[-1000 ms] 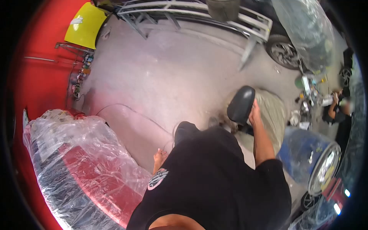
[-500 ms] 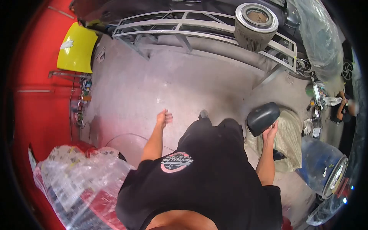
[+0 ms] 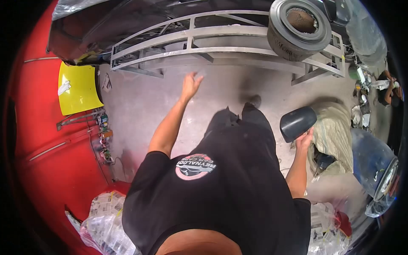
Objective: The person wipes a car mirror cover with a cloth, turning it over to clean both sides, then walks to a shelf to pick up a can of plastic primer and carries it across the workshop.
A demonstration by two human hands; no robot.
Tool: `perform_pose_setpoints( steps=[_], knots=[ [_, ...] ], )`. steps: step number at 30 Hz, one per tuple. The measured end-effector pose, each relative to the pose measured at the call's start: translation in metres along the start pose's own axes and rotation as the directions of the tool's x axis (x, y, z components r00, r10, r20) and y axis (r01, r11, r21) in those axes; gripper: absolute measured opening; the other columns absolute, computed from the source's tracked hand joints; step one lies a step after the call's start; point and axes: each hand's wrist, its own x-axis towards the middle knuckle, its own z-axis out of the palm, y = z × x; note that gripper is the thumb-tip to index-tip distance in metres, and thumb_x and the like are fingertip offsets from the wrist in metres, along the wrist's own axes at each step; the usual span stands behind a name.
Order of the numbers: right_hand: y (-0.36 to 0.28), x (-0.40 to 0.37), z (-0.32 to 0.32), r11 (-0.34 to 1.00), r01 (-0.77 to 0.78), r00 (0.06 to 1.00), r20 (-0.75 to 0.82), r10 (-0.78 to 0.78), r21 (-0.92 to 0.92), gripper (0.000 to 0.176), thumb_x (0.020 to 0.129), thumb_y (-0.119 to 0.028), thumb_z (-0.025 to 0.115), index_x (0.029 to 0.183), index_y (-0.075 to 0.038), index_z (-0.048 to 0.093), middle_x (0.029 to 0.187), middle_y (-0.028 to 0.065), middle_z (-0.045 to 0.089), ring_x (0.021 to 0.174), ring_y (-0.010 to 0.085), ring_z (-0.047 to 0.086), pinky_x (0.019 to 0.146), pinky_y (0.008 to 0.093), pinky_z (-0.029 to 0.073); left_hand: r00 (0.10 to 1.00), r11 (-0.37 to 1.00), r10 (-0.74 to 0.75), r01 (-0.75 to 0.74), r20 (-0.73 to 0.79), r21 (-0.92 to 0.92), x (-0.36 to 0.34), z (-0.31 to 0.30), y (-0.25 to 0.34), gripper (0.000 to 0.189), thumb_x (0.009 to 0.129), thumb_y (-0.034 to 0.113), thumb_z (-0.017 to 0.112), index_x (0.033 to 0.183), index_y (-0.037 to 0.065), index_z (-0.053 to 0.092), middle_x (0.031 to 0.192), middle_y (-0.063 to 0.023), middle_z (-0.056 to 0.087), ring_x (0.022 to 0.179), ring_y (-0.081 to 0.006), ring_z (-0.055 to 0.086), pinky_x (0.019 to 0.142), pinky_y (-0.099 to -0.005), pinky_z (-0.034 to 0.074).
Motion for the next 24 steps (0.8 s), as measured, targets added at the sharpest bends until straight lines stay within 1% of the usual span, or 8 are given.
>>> perform_pose_setpoints(
  steps=[4,8,9,12,14,17,21,24],
  knots=[
    [0.021,-0.021,0.044,0.998,0.05,0.997,-0.05,-0.052,-0.047,0.053,0.105,-0.049,0.051,0.141,-0.009,0.052,0.138,0.0142,0.06,0.128,0.0312,0.057,0.112,0.0507,0.044,0.996,0.983,-0.063,0.051,0.065,0.177,0.077,-0.039,-0.021,0.063,0.089,0.047,0.073,0.129,0.0,0.06,0.122,-0.0273,0.062,0.118,-0.0432,0.058,0.099,-0.0509,0.046],
    [0.058,-0.045,0.048,0.989,0.144,0.989,-0.038,-0.145,-0.031,0.058,0.104,-0.049,0.054,0.144,-0.008,0.05,0.139,0.0141,0.061,0.127,0.0291,0.058,0.112,0.0469,0.045,0.914,0.777,0.405,-0.362,0.032,0.515,0.159,-0.062,-0.08,0.075,0.077,0.059,0.079,0.121,0.001,0.063,0.108,-0.0227,0.065,0.108,-0.0387,0.061,0.092,-0.0509,0.048],
    [0.067,-0.053,0.049,0.985,0.171,0.983,-0.061,-0.171,-0.007,0.057,0.104,-0.048,0.054,0.143,-0.006,0.052,0.139,0.0134,0.061,0.128,0.027,0.058,0.111,0.043,0.045,0.94,0.812,0.213,-0.322,0.267,0.486,0.178,-0.076,-0.075,0.077,0.073,0.066,0.078,0.113,0.001,0.066,0.105,-0.021,0.068,0.103,-0.0386,0.064,0.091,-0.0513,0.049],
    [0.119,-0.092,0.067,0.947,0.315,0.944,-0.122,-0.306,0.061,0.055,0.105,-0.045,0.054,0.142,-0.004,0.053,0.136,0.0128,0.063,0.126,0.025,0.06,0.11,0.0409,0.045,0.81,0.873,0.174,-0.39,0.56,0.292,0.225,-0.056,-0.146,0.074,0.072,0.075,0.074,0.079,0.001,0.073,0.082,-0.0235,0.071,0.086,-0.0425,0.069,0.086,-0.0531,0.051],
    [0.164,-0.112,0.077,0.908,0.412,0.883,-0.28,-0.377,0.078,0.052,0.105,-0.043,0.054,0.14,-0.004,0.054,0.131,0.0133,0.067,0.12,0.0254,0.064,0.106,0.04,0.048,0.688,0.897,0.197,-0.414,0.699,0.155,0.246,-0.072,-0.122,0.074,0.077,0.073,0.073,0.082,-0.001,0.074,0.081,-0.027,0.07,0.083,-0.045,0.069,0.076,-0.0515,0.053],
    [0.245,-0.158,0.118,0.869,0.416,0.864,-0.415,-0.286,0.267,0.048,0.105,-0.046,0.054,0.132,-0.007,0.059,0.119,0.0142,0.072,0.111,0.0257,0.069,0.1,0.0402,0.052,0.572,0.891,0.247,-0.451,0.782,0.049,0.269,-0.063,-0.145,0.07,0.086,0.067,0.069,0.082,-0.003,0.074,0.071,-0.0229,0.069,0.073,-0.0391,0.071,0.073,-0.0475,0.053],
    [0.328,-0.21,0.175,0.837,0.467,0.824,-0.484,-0.295,0.286,0.05,0.105,-0.049,0.052,0.131,-0.007,0.061,0.118,0.0145,0.072,0.109,0.025,0.069,0.099,0.0401,0.053,0.431,0.979,0.182,0.01,0.884,-0.206,0.27,-0.053,-0.187,0.069,0.098,0.059,0.057,0.076,-0.004,0.072,0.064,-0.0123,0.068,0.061,-0.021,0.067,0.063,-0.0372,0.053],
    [0.343,-0.237,0.202,0.827,0.518,0.792,-0.487,-0.368,0.217,0.053,0.105,-0.051,0.05,0.129,-0.006,0.062,0.117,0.0151,0.072,0.108,0.0248,0.068,0.097,0.0387,0.053,0.418,0.982,0.169,0.001,0.893,-0.187,0.264,-0.052,-0.184,0.07,0.1,0.06,0.054,0.074,-0.003,0.07,0.061,-0.0096,0.064,0.056,-0.0189,0.063,0.057,-0.0349,0.051]
  ],
)
